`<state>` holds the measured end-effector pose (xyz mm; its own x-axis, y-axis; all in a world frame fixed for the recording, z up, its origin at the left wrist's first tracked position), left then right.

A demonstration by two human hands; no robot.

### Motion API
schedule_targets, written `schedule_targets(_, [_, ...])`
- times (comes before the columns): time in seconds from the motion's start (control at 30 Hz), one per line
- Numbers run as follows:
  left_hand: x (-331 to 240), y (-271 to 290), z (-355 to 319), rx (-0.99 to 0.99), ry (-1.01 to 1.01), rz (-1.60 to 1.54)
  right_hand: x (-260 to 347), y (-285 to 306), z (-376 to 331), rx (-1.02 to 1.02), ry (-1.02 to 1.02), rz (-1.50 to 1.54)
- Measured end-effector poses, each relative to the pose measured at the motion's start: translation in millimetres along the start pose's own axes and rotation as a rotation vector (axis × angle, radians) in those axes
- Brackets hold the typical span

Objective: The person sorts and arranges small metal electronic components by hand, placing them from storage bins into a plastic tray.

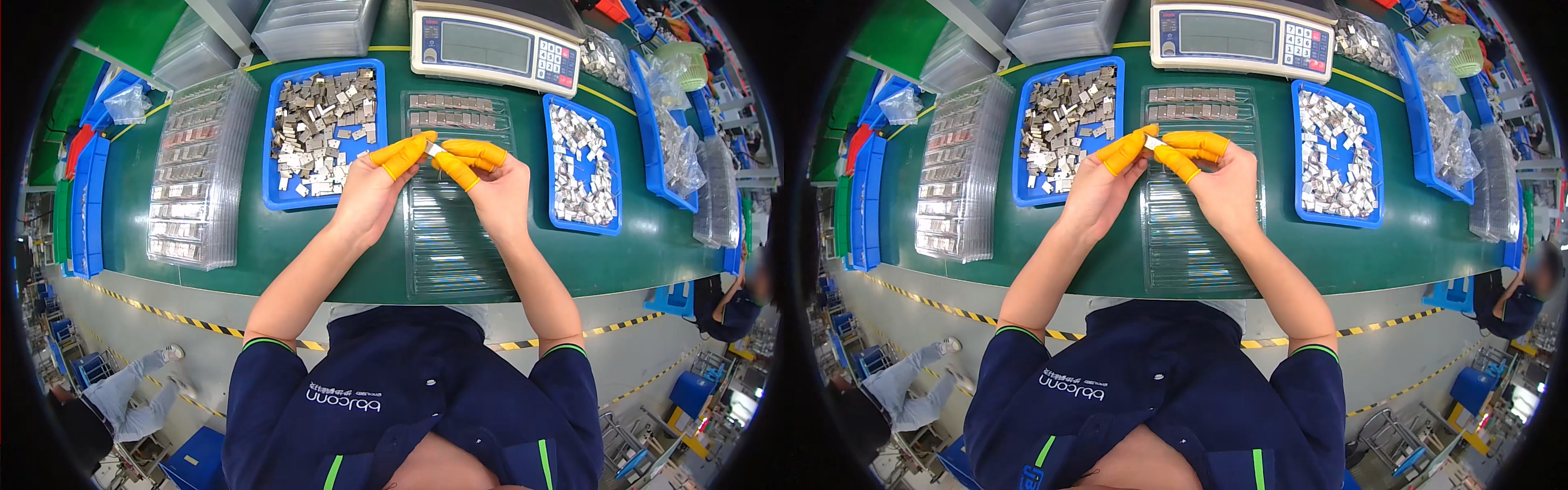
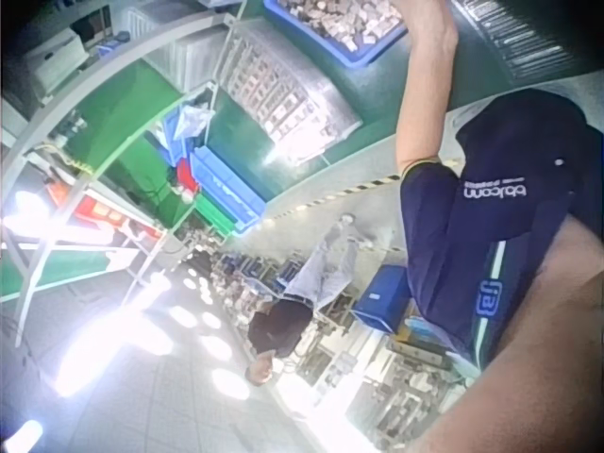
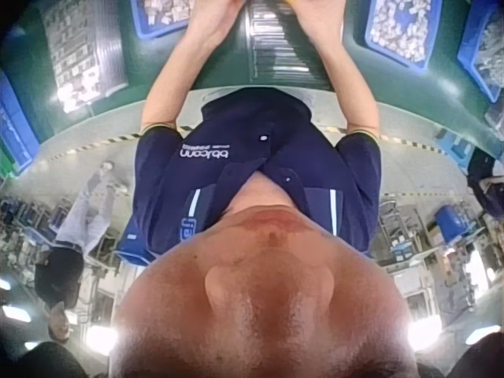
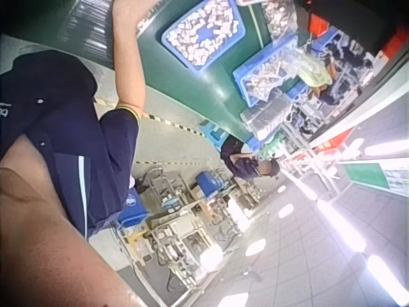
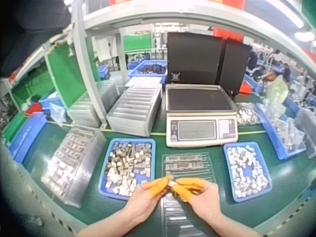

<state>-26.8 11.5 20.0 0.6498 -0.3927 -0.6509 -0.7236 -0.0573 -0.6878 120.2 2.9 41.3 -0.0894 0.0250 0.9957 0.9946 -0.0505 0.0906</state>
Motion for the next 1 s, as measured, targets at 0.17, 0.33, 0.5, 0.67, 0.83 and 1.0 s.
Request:
schedule_targets(0.17, [4, 1, 1, 0.015, 0.034, -0.030, 3, 1, -3, -0.019, 0.019, -0.030])
schedule_targets(0.33, [6, 1, 0, -0.005, 0.048, -0.070, 4, 0, -4, -0.009, 0.013, -0.085])
schedule_targets(0.5, [2, -3, -3, 0.041, 0.010, 0.158, 2, 3, -4, 0.014, 0.037, 0.032])
schedule_targets(0.67, [3, 1, 1, 0.217, 0.112, 0.116, -3, 3, -2, 0.091, 0.199, -0.097])
schedule_targets(0.83, [5, -4, -1, 0.246, 0.101, 0.127, 0, 4, -1, 0.080, 0.303, -0.146])
schedule_targets(1.0, [-5, -4, 2, 0.164, -0.035, 0.303, 11, 2, -3, -0.036, 0.432, -0.371])
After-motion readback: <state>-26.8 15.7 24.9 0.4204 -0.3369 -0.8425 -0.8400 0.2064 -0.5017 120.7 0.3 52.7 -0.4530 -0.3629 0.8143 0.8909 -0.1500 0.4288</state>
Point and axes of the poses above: each hand's wrist, its own z-axis towards the middle knuckle, its own y-axis out of the back of the hand, x = y × z, the point moved 4 cm from there along z, towards the middle knuckle, and after that the axes turned 7 degrees about -z, right-handed, at the moved point
